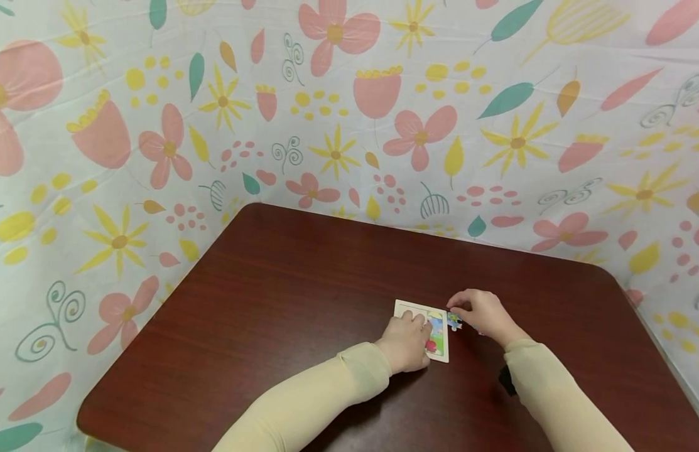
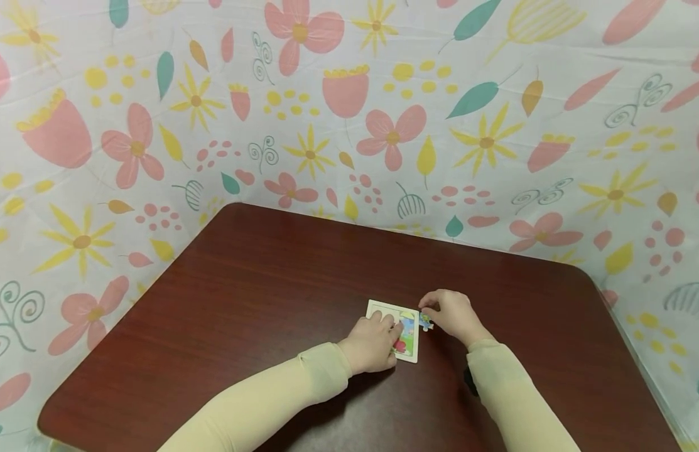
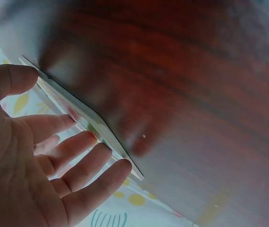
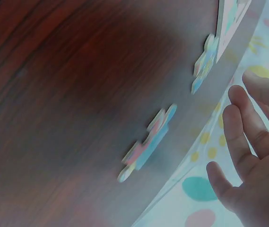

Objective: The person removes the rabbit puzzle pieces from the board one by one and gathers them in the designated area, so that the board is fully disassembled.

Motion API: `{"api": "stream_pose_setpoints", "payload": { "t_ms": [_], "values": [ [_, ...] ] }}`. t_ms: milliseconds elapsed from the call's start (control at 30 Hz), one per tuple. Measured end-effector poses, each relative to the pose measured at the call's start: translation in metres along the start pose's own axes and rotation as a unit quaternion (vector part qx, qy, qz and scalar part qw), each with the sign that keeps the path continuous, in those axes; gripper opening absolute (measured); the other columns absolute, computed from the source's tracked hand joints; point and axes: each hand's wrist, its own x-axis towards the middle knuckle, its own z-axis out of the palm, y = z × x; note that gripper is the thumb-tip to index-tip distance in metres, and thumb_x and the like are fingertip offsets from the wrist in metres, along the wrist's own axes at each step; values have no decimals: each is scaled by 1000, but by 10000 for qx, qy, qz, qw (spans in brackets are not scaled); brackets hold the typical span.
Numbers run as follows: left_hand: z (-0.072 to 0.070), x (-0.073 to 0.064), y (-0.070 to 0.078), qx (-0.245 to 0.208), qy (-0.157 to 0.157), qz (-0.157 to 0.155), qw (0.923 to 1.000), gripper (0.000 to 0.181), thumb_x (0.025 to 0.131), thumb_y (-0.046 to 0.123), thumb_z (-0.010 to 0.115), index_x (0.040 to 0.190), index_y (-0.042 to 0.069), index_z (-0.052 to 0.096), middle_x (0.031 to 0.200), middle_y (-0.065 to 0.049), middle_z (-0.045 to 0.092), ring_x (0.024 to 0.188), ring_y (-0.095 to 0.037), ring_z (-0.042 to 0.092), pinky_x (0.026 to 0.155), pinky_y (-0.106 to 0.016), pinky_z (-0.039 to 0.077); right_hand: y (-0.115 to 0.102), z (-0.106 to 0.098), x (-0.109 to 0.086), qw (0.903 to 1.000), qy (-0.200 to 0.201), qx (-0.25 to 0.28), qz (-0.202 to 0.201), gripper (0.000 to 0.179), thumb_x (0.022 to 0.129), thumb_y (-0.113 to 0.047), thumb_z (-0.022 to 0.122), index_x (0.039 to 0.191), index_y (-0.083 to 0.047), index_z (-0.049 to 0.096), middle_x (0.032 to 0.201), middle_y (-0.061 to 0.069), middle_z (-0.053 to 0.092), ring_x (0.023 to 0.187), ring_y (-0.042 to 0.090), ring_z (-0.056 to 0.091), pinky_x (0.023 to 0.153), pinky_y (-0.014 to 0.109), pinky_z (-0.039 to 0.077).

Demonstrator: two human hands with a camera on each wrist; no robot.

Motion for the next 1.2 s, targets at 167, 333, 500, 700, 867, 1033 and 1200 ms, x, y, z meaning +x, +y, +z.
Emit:
{"api": "stream_pose_setpoints", "payload": {
  "t_ms": [167,333,500,700,867,1033,1200],
  "values": [
    [-1,0,1,105,48,60,9999,65,87,61,50,141,25,45,121,8,49,100,-11,45,72,-25,45,-4,4,4,9994,-229,5,-266,9,83,-7,70,92,-10,72,83,0,66,70,11,56,62,30,49],
    [-2,1,1,207,22,59,9998,66,87,62,48,142,25,43,120,9,48,100,-11,44,72,-24,45,-7,6,6,9978,-600,189,-209,13,83,-6,70,96,-7,72,83,0,65,69,11,55,60,26,48],
    [-2,1,1,253,-42,56,9997,67,87,63,48,143,26,42,117,9,48,99,-10,44,72,-25,45,-9,10,7,9962,-763,19,-411,23,80,-8,73,104,-11,73,83,-1,62,71,12,50,61,26,45],
    [-1,1,2,217,-163,66,9996,67,88,64,47,144,26,41,117,9,47,100,-10,44,74,-24,45,-11,11,6,9938,-743,-365,-735,29,78,-12,76,106,-15,74,89,-1,62,77,15,51,66,32,43],
    [0,2,1,189,-186,62,9996,67,88,63,47,144,26,41,118,10,47,100,-10,43,74,-24,46,-14,11,8,9916,-677,-496,-984,27,76,-10,77,103,-16,75,88,-1,63,78,17,53,67,33,43],
    [0,2,0,211,-194,45,9996,67,88,64,47,144,26,41,119,10,46,100,-10,43,73,-24,46,-17,12,8,9887,-552,-767,-1164,27,75,-11,79,101,-18,75,85,-3,62,78,17,53,68,37,42],
    [1,2,1,169,-203,46,9996,68,87,64,47,143,26,41,121,9,46,100,-11,43,73,-24,46,-22,14,8,9832,-512,-1173,-1304,29,74,-11,79,100,-22,75,82,-4,59,75,14,51,64,36,38]
  ]
}}
